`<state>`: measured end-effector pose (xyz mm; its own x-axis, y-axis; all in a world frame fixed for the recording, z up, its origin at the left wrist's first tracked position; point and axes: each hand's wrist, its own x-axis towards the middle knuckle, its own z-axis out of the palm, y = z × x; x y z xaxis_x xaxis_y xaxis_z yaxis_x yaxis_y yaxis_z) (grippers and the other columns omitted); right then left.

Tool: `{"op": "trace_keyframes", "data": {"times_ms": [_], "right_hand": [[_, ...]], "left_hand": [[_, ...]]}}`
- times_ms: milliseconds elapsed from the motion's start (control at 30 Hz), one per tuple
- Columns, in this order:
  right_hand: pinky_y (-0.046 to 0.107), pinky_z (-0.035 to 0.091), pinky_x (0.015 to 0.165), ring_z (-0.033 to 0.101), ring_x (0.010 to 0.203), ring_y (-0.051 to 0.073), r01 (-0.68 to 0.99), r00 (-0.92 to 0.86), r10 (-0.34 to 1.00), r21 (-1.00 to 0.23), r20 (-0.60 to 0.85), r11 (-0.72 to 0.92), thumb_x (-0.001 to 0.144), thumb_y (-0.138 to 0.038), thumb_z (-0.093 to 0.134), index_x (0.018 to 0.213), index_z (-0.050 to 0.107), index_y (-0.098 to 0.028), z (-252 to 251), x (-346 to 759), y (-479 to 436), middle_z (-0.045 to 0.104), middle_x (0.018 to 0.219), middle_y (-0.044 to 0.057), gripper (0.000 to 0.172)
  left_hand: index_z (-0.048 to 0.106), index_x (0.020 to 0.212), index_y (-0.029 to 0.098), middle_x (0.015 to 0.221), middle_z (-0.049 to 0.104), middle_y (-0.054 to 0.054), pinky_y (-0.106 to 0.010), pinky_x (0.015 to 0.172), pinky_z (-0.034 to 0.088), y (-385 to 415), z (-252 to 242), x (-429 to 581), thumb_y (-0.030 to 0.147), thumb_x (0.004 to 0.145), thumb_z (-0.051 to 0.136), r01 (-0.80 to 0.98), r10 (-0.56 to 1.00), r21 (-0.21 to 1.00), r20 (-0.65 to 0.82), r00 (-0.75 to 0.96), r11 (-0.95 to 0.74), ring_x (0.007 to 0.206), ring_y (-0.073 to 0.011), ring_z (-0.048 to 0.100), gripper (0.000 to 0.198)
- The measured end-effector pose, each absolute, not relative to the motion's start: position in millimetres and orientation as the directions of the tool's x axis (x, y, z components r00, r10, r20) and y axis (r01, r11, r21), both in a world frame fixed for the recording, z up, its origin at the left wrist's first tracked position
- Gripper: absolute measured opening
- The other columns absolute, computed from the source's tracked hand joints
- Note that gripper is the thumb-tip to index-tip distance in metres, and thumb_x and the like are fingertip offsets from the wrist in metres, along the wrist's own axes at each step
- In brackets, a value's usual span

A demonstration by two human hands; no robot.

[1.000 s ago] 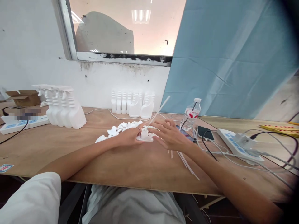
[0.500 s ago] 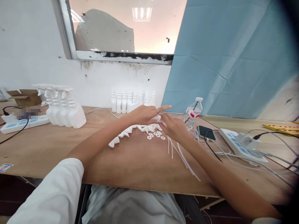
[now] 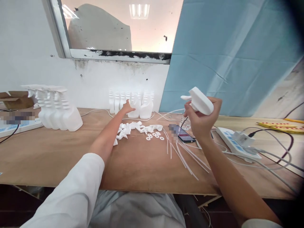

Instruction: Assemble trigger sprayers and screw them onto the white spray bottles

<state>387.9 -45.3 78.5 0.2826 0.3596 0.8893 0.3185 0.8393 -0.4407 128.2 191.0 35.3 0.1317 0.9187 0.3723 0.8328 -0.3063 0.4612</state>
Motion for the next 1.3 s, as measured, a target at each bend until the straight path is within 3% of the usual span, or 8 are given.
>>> {"op": "trace_keyframes", "data": {"times_ms": [133,300,500,667,833,1000,1300], "right_hand": [[0.036,0.053,0.063,0.061,0.059,0.016,0.262,0.292,0.405,-0.479,0.867,0.838,0.079,-0.035,0.073,0.093,0.060,-0.022,75,388,-41,0.067,0.085,0.004,0.023],[0.042,0.057,0.077,0.069,0.070,0.020,0.201,0.318,0.429,-0.503,0.845,0.841,0.079,-0.037,0.072,0.096,0.063,-0.021,72,389,-38,0.072,0.085,0.004,0.025],[0.045,0.058,0.079,0.070,0.070,0.020,0.151,0.384,0.323,-0.404,0.865,0.902,0.082,-0.040,0.069,0.097,0.061,-0.018,74,386,-39,0.071,0.083,0.003,0.027],[0.045,0.058,0.078,0.070,0.071,0.021,0.114,0.389,0.335,-0.406,0.858,0.907,0.082,-0.038,0.069,0.097,0.062,-0.022,73,385,-37,0.071,0.082,0.004,0.023],[0.045,0.058,0.076,0.070,0.068,0.021,0.027,0.417,0.315,-0.358,0.852,0.933,0.077,-0.035,0.074,0.094,0.062,-0.015,73,384,-34,0.073,0.079,0.007,0.029],[0.044,0.058,0.078,0.071,0.070,0.021,-0.018,0.421,0.369,-0.399,0.829,0.917,0.074,-0.037,0.076,0.095,0.061,-0.015,74,385,-34,0.073,0.081,0.006,0.033],[0.041,0.057,0.075,0.071,0.067,0.021,-0.043,0.412,0.361,-0.378,0.836,0.925,0.076,-0.035,0.074,0.095,0.061,-0.016,73,391,-33,0.073,0.079,0.007,0.030]], "left_hand": [[0.040,0.135,0.011,0.137,0.044,-0.020,-0.040,0.102,0.038,188,25,124,0.032,0.071,0.074,0.869,0.903,0.365,0.389,0.183,-0.334,0.131,-0.0342,0.038,0.075],[0.056,0.121,0.013,0.123,0.058,-0.014,-0.035,0.097,0.044,172,24,111,0.027,0.081,0.063,0.875,0.864,0.244,0.403,0.301,-0.418,0.114,-0.0280,0.055,0.043],[0.055,0.125,0.013,0.127,0.058,-0.013,-0.036,0.099,0.042,135,32,78,0.021,0.084,0.057,0.871,0.799,0.090,0.452,0.397,-0.483,0.115,-0.0292,0.056,0.041],[0.053,0.127,0.012,0.129,0.058,-0.012,-0.036,0.099,0.043,107,47,49,0.021,0.086,0.055,0.876,0.773,0.024,0.483,0.412,-0.482,0.114,-0.0290,0.057,0.042],[0.054,0.126,0.012,0.127,0.060,-0.011,-0.036,0.094,0.047,93,60,46,0.023,0.088,0.052,0.870,0.741,-0.040,0.505,0.442,-0.492,0.109,-0.0276,0.060,0.039],[0.058,0.122,0.012,0.128,0.060,-0.010,-0.035,0.092,0.048,89,63,52,0.024,0.087,0.053,0.834,0.699,-0.118,0.489,0.521,-0.539,0.110,-0.0274,0.061,0.037],[0.060,0.119,0.012,0.130,0.060,-0.009,-0.034,0.095,0.047,87,63,51,0.022,0.085,0.052,0.834,0.726,-0.111,0.439,0.529,-0.540,0.113,-0.0265,0.059,0.036]]}}
